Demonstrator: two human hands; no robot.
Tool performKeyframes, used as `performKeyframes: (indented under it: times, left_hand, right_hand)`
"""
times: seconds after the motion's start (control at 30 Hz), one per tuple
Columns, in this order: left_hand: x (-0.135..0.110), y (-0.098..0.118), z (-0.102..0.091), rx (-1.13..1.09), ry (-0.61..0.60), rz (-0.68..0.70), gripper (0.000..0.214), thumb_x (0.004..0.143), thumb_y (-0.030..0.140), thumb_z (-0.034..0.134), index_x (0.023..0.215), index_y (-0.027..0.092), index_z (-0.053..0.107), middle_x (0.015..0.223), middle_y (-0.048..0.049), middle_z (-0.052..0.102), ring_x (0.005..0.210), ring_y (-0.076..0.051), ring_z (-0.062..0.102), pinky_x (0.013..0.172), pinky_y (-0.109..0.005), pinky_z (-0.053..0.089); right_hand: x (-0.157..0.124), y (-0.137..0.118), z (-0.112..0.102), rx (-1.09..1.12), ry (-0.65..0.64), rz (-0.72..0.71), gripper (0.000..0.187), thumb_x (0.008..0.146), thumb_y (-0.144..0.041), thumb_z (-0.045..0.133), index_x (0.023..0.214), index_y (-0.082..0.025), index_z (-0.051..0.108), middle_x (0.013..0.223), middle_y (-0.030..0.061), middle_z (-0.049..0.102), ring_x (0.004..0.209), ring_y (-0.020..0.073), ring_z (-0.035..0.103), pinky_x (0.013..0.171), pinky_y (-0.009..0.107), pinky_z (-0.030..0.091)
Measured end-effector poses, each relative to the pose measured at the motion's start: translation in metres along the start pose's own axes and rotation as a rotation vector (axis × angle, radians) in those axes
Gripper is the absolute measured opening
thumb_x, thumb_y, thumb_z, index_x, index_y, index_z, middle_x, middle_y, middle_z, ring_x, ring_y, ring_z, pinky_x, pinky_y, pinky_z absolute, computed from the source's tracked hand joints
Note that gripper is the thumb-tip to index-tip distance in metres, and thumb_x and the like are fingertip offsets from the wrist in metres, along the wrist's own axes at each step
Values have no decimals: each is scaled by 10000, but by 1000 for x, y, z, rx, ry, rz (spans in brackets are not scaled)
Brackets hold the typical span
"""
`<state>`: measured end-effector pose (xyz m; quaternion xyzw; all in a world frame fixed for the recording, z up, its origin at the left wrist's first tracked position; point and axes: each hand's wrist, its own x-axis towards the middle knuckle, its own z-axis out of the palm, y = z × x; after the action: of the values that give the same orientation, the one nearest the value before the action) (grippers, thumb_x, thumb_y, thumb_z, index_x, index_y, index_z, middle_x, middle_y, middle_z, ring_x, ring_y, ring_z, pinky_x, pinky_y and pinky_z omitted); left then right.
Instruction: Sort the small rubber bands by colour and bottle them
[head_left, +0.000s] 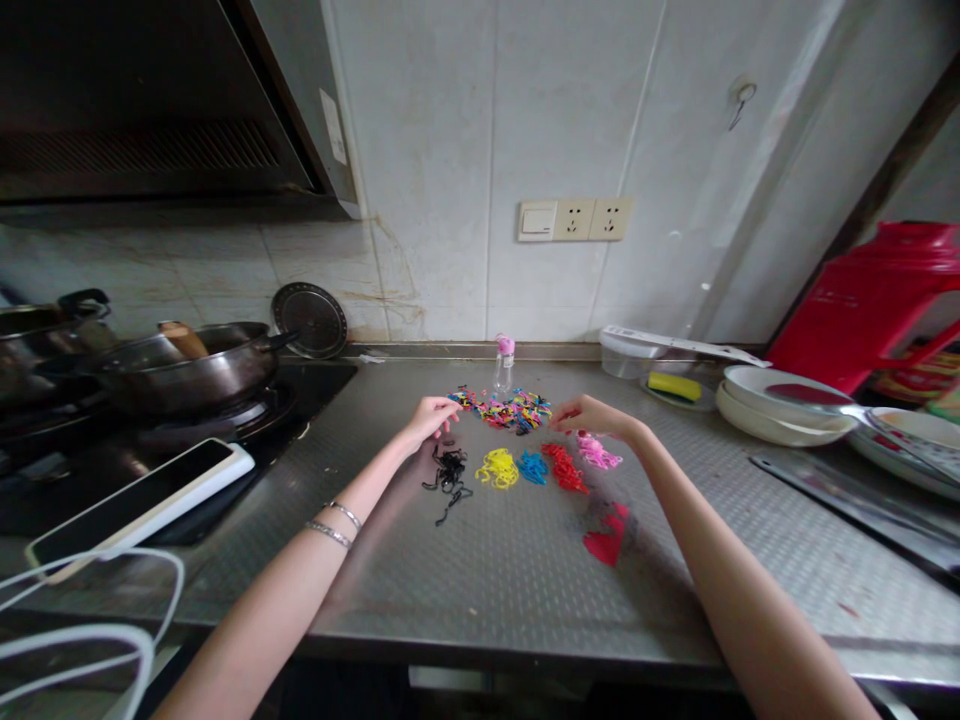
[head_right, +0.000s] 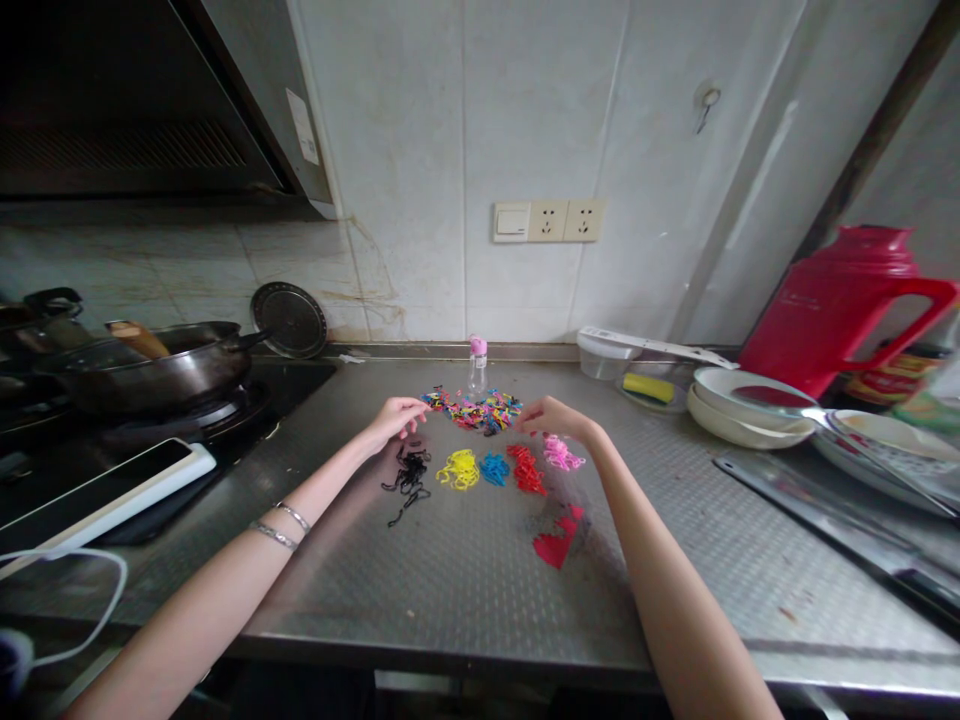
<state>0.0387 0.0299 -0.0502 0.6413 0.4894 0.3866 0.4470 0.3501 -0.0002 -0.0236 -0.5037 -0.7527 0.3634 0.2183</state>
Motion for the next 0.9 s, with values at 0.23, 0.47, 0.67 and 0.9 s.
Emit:
performKeyframes:
  times: [0.23,0.47,0.67,0.9]
  left_hand:
    - [5,-10,-11,-94,105,-89,198,709,258,527,822,117,608,573,29,479,351,-7,283,335,-159,122]
    - [10,-20,-7,69,116,-102,227,684,282,510,789,121,631,541,33,462,355,-24,287,328,-167,144]
    - [12,-23,-6,130,111,-79,252,684,305,499,776,121,643,520,33,468,372,-36,305,341,-173,178]
    - [12,-25,-7,148,114,-81,268,686,318,506,799,122,651,525,32,486,358,-38,312,347,-185,184]
  right_hand:
    - [19,12,-3,-191,319,-11,272,658,-264,537,833,-121,688,606,23,641,523,117,529,460,202,390]
    - [60,28,-4,-507,292,-37,272,628,-120,518,833,-160,692,830,37,686,768,154,607,685,199,437]
    - [73,33,-1,-570,179,40,283,619,-116,508,833,-156,689,811,34,686,737,148,612,632,177,430]
    - [70,32,2,-563,203,31,284,639,-131,474,825,-153,688,740,27,680,675,139,596,583,175,403]
